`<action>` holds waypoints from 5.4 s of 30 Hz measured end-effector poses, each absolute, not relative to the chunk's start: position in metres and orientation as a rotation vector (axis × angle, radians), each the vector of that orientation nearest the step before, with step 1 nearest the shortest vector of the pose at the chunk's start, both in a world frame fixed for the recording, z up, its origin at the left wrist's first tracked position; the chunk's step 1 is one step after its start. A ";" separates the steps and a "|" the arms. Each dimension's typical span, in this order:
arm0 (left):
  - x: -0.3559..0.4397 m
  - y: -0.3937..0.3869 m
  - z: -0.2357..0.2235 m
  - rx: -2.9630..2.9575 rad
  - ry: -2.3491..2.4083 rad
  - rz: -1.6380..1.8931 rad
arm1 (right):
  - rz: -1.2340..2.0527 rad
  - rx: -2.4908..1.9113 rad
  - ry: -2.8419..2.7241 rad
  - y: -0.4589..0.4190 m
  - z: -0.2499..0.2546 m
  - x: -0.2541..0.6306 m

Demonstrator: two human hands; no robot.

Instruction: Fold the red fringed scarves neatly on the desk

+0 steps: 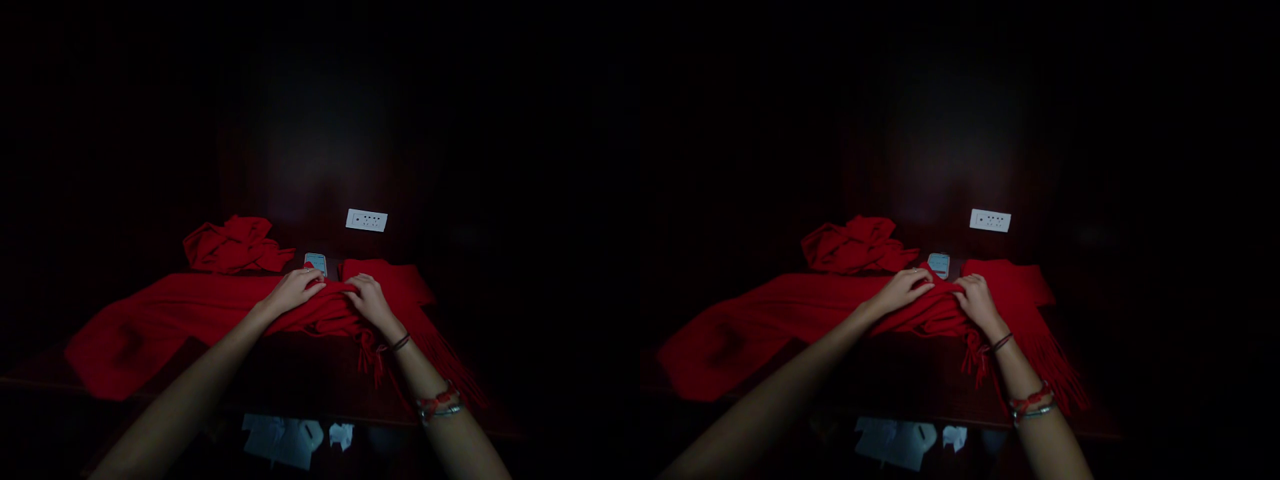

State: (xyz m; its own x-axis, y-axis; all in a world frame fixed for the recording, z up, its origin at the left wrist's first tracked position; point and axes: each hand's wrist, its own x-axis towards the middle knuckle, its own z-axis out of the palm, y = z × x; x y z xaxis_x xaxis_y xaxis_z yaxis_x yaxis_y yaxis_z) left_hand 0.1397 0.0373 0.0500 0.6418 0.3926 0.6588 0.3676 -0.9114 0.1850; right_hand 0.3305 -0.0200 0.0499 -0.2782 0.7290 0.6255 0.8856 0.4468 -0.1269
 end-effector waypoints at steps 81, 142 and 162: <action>0.145 0.036 0.045 2.907 0.617 1.114 | -0.352 -1.204 -2.106 -0.027 0.049 0.319; 0.142 0.034 0.053 2.680 0.514 0.967 | -0.262 -1.191 -2.113 -0.025 0.051 0.324; 0.137 0.041 0.053 2.450 0.555 0.984 | -0.281 -1.281 -1.985 -0.026 0.055 0.343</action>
